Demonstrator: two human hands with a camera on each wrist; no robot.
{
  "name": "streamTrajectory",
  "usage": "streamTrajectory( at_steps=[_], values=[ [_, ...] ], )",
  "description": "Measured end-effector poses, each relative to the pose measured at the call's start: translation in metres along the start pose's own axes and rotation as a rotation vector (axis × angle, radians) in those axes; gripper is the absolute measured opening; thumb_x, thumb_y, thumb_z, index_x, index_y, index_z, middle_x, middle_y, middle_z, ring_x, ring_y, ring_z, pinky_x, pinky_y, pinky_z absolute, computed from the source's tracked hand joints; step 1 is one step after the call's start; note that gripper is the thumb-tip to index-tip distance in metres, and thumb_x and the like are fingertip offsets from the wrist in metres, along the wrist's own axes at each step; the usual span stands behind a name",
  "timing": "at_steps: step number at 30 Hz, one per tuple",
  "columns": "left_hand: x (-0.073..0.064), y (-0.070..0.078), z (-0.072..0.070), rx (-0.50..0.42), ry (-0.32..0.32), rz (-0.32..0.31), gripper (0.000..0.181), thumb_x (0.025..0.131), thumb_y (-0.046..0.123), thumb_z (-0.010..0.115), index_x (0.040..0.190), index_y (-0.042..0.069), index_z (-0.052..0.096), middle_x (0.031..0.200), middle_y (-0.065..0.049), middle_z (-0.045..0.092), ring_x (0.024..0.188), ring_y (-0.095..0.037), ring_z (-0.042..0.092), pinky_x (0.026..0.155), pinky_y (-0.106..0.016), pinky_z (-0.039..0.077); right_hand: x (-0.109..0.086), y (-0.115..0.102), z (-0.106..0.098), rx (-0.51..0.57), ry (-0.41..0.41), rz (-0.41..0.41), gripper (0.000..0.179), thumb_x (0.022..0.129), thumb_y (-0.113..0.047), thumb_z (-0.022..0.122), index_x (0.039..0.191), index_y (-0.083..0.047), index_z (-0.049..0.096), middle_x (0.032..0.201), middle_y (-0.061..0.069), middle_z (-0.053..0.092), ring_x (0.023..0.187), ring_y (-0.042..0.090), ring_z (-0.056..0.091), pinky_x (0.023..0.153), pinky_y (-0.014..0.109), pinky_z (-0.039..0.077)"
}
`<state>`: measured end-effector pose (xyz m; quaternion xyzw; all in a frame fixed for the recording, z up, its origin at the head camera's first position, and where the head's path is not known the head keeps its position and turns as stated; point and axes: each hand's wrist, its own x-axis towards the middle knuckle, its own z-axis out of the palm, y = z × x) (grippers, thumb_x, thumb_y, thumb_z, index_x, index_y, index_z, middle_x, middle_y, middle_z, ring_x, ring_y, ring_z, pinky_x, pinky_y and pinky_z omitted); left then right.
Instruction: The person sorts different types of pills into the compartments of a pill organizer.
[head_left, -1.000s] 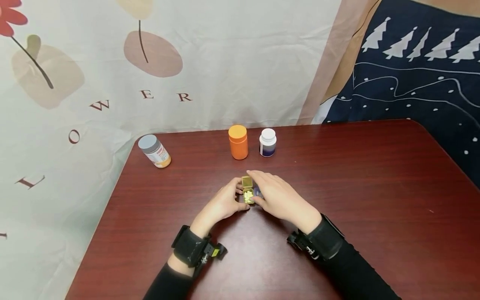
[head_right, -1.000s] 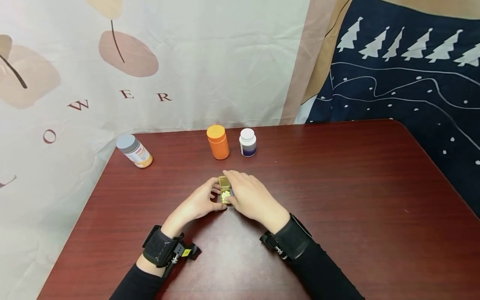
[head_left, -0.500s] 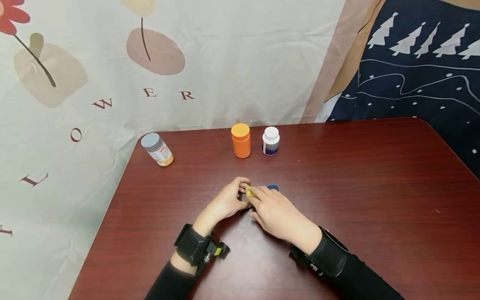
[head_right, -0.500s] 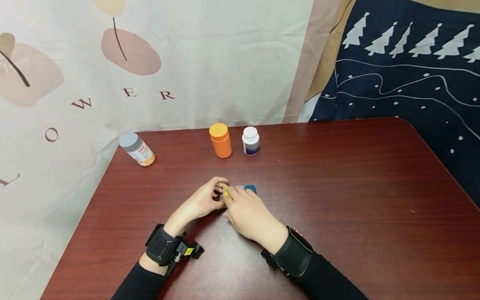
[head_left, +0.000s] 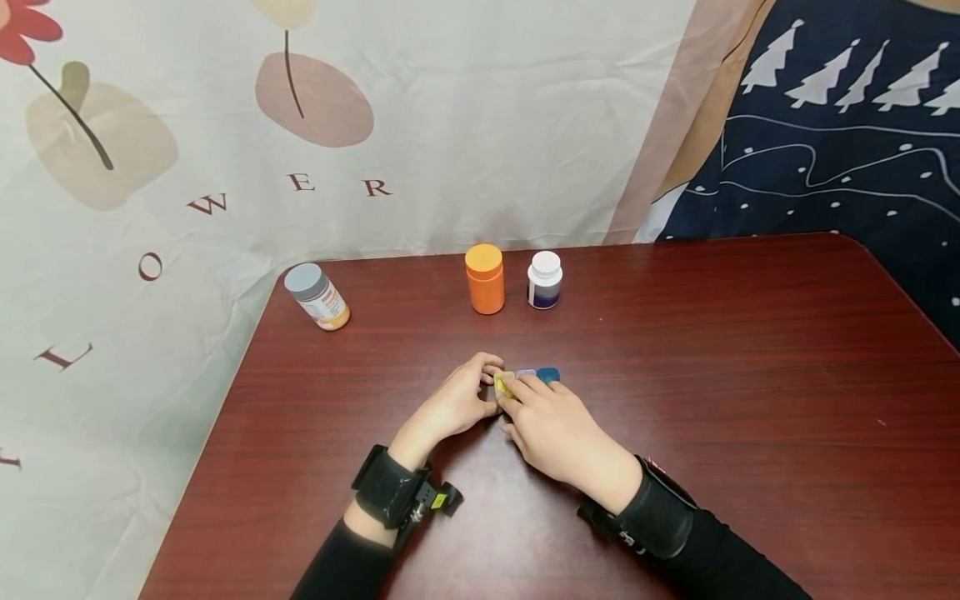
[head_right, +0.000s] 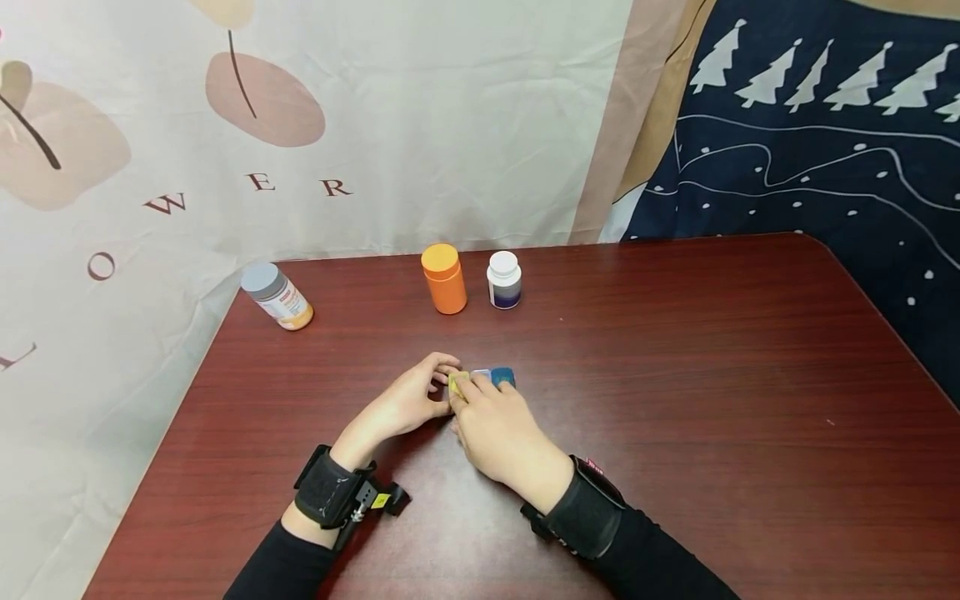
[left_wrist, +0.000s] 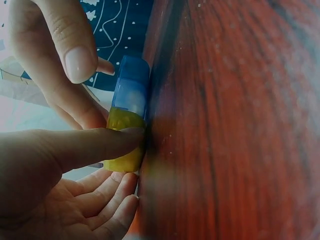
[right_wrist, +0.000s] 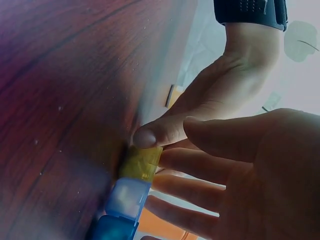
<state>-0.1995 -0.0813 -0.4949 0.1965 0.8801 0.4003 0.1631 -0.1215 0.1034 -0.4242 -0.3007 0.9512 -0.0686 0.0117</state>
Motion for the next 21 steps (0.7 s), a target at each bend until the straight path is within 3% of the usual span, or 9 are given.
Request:
streamTrajectory(
  at_steps=[3, 14, 21],
  values=[
    [-0.0032, 0.0063, -0.003, 0.006, 0.001, 0.006, 0.058, 0.093, -0.002, 0.08, 0.146, -0.003, 0.056, 0.137, -0.02, 0.071, 0.124, -0.031, 0.068, 0.112, -0.042, 0.056, 0.0005, 0.0004, -0.0008, 0.005, -0.002, 0.002, 0.041, 0.107, -0.023, 0.075, 0.143, -0.004, 0.073, 0.155, 0.013, 0.067, 0.141, 0.033, 0.065, 0.112, 0.051, 0.058],
    [-0.0039, 0.0074, -0.0027, 0.025, 0.011, 0.035, 0.058, 0.093, 0.0, 0.081, 0.145, -0.002, 0.057, 0.135, -0.02, 0.071, 0.122, -0.031, 0.069, 0.111, -0.042, 0.057, 0.0016, 0.0033, -0.0002, 0.041, -0.014, -0.011, 0.044, 0.106, -0.021, 0.076, 0.144, -0.001, 0.07, 0.152, 0.015, 0.068, 0.141, 0.035, 0.064, 0.114, 0.052, 0.057],
    [-0.0024, 0.0006, -0.0003, 0.042, 0.011, 0.065, 0.057, 0.094, 0.003, 0.082, 0.145, -0.002, 0.057, 0.135, -0.02, 0.071, 0.121, -0.029, 0.07, 0.109, -0.039, 0.057, 0.0011, 0.0021, 0.0012, 0.043, -0.01, 0.001, 0.048, 0.103, -0.024, 0.08, 0.144, 0.0, 0.069, 0.151, 0.016, 0.068, 0.141, 0.037, 0.064, 0.116, 0.053, 0.056]
  ],
)
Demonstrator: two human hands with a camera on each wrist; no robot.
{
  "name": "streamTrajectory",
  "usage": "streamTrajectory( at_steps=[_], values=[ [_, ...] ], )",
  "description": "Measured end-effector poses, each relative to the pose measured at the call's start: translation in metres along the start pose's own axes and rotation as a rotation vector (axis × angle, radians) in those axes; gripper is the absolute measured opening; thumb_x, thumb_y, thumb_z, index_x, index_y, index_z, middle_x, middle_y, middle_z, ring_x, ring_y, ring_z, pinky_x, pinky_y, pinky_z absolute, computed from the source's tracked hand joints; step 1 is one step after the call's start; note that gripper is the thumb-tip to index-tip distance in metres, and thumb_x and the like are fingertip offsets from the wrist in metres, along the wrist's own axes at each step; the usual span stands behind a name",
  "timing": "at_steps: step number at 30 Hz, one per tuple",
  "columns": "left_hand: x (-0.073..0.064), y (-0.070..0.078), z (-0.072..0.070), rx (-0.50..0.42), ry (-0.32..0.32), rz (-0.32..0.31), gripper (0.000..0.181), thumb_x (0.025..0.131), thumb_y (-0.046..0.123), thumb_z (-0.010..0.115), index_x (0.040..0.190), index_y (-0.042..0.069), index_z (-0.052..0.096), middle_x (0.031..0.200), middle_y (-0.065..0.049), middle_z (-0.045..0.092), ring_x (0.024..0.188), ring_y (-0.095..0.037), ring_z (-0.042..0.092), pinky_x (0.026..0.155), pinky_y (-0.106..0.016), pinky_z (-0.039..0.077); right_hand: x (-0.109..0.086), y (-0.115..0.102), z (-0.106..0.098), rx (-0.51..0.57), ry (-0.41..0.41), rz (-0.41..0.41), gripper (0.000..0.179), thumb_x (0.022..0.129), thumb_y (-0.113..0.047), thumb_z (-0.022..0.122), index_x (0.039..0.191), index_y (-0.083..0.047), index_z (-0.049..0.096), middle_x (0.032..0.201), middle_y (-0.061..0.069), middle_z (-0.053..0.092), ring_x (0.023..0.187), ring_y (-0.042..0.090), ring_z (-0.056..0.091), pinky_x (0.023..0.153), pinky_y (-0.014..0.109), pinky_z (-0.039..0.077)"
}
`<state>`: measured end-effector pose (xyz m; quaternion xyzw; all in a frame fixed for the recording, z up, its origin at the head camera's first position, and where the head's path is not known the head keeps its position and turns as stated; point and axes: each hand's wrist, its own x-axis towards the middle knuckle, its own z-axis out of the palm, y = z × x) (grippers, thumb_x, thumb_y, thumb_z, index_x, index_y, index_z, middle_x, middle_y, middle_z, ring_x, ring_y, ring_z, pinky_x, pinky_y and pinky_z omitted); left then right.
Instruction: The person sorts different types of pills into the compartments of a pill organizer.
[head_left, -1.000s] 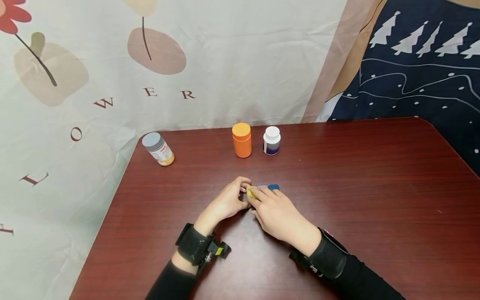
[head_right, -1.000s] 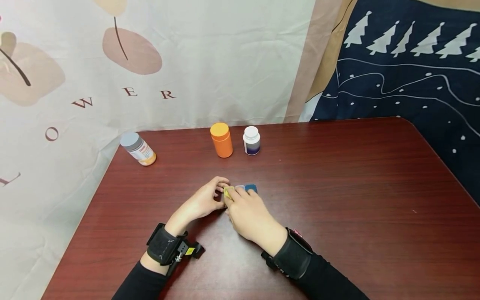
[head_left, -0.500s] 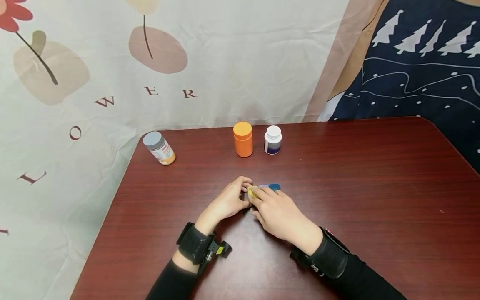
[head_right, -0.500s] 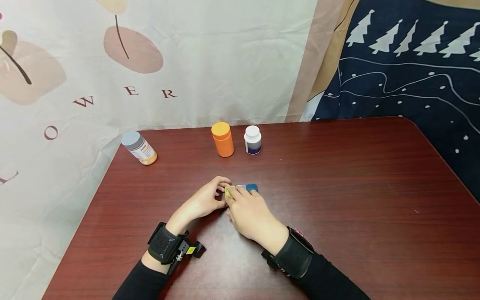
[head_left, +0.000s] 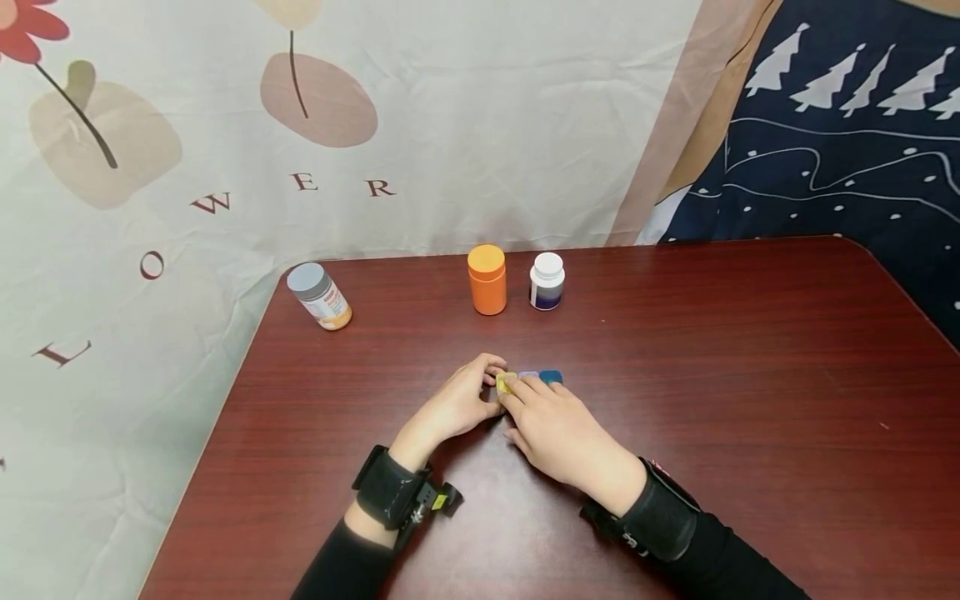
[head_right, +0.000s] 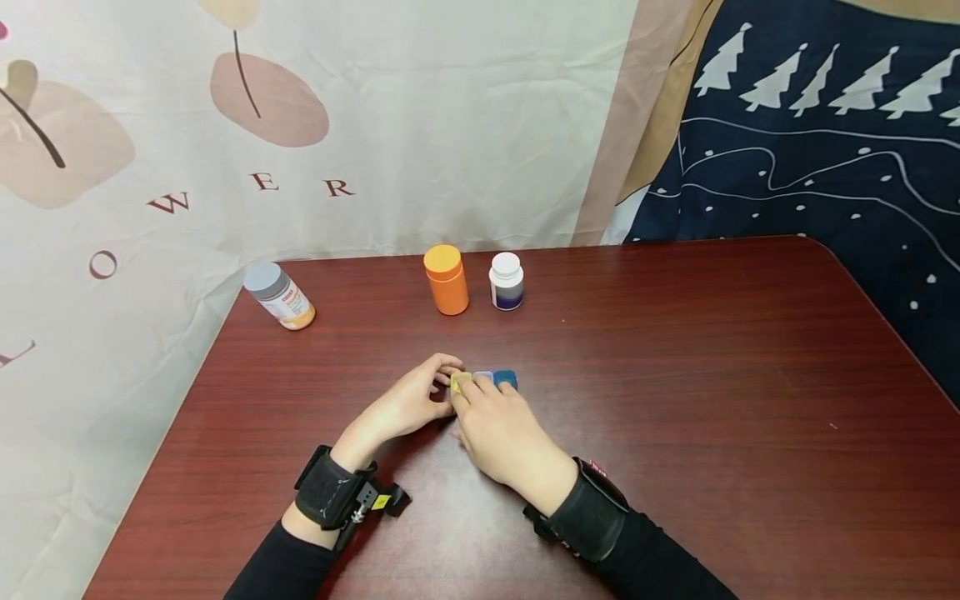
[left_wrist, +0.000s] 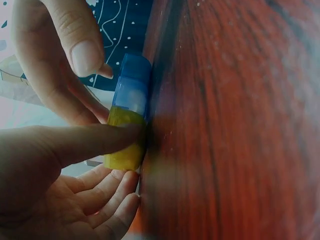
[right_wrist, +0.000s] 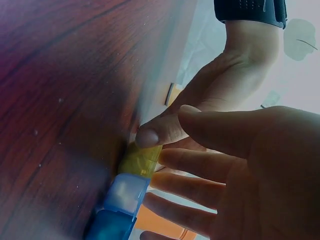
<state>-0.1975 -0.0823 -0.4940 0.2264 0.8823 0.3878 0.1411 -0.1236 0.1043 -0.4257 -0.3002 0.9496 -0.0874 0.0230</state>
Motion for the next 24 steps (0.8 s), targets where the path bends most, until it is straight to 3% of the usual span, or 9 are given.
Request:
streamTrajectory(
  at_steps=[9, 14, 19, 24],
  values=[
    [0.007, -0.02, 0.008, -0.03, -0.03, -0.056, 0.062, 0.095, 0.005, 0.084, 0.151, 0.005, 0.057, 0.142, -0.015, 0.07, 0.128, -0.03, 0.068, 0.114, -0.047, 0.055, -0.002, -0.003, -0.003, 0.013, -0.031, 0.001, 0.052, 0.105, -0.024, 0.078, 0.149, 0.001, 0.065, 0.157, 0.018, 0.064, 0.146, 0.037, 0.061, 0.118, 0.053, 0.054],
    [0.006, -0.018, 0.006, -0.004, -0.03, -0.053, 0.061, 0.096, 0.005, 0.083, 0.152, 0.006, 0.057, 0.143, -0.015, 0.07, 0.129, -0.03, 0.068, 0.114, -0.047, 0.055, -0.002, -0.002, -0.002, -0.001, -0.026, -0.01, 0.054, 0.105, -0.025, 0.077, 0.15, 0.002, 0.064, 0.156, 0.018, 0.064, 0.145, 0.036, 0.061, 0.118, 0.052, 0.054],
    [0.004, -0.015, 0.003, 0.052, -0.03, -0.053, 0.062, 0.099, 0.009, 0.078, 0.157, 0.008, 0.055, 0.15, -0.012, 0.068, 0.13, -0.028, 0.067, 0.112, -0.046, 0.056, -0.001, 0.0, -0.004, 0.014, -0.015, -0.029, 0.054, 0.106, -0.024, 0.076, 0.151, 0.002, 0.063, 0.157, 0.019, 0.064, 0.145, 0.036, 0.062, 0.119, 0.051, 0.053],
    [0.002, -0.012, 0.001, 0.212, -0.007, -0.08, 0.058, 0.107, 0.028, 0.073, 0.161, 0.017, 0.054, 0.158, -0.003, 0.064, 0.148, -0.027, 0.059, 0.119, -0.054, 0.053, 0.0, 0.006, -0.009, 0.036, 0.012, -0.031, 0.052, 0.106, -0.022, 0.076, 0.15, 0.001, 0.063, 0.157, 0.019, 0.064, 0.145, 0.036, 0.062, 0.119, 0.053, 0.053]
  ],
)
